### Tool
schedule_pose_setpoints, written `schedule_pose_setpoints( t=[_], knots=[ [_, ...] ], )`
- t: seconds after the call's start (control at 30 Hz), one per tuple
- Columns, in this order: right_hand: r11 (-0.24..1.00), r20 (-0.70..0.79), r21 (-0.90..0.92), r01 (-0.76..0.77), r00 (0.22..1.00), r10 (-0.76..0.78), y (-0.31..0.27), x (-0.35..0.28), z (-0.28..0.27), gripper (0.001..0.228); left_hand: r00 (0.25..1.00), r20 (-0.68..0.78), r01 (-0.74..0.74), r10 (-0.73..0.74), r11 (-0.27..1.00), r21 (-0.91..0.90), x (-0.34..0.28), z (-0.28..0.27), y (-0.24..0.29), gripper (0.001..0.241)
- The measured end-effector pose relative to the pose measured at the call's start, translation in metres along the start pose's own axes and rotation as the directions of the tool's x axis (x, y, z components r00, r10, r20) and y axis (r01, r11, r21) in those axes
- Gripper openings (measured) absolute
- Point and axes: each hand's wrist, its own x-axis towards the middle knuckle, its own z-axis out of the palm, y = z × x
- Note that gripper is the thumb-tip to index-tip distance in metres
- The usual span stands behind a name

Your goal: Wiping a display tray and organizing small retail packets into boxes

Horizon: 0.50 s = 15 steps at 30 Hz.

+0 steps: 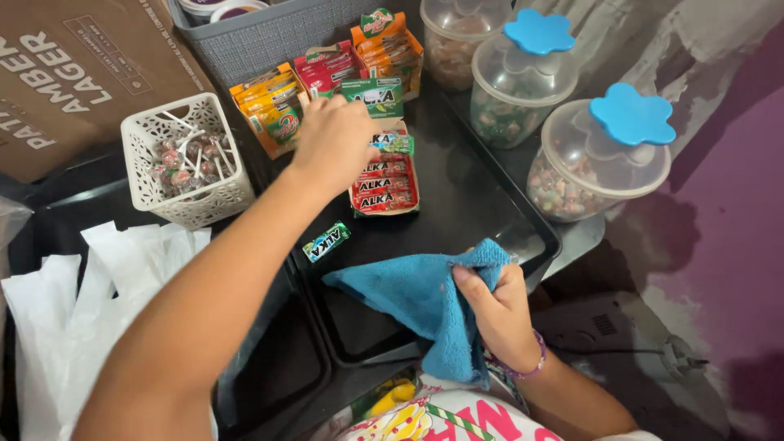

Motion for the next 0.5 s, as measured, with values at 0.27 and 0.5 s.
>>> schedule_pose_setpoints(
  t=[0.27,0.5],
  knots=[
    [0.999,0.055,-0.015,0.05,0.997,-0.049,0.002,0.001,-0.004,0.024,0.994,0.054,0.1,-0.097,0.994,-0.05,0.008,0.064,-0.005,0.018],
    [0.998,0.06,-0.017,0.061,0.996,-0.06,-0.001,0.002,-0.001,0.022,0.984,0.066,0.158,-0.166,0.981,0.116,0.004,0.062,0.002,0.032]
  ],
)
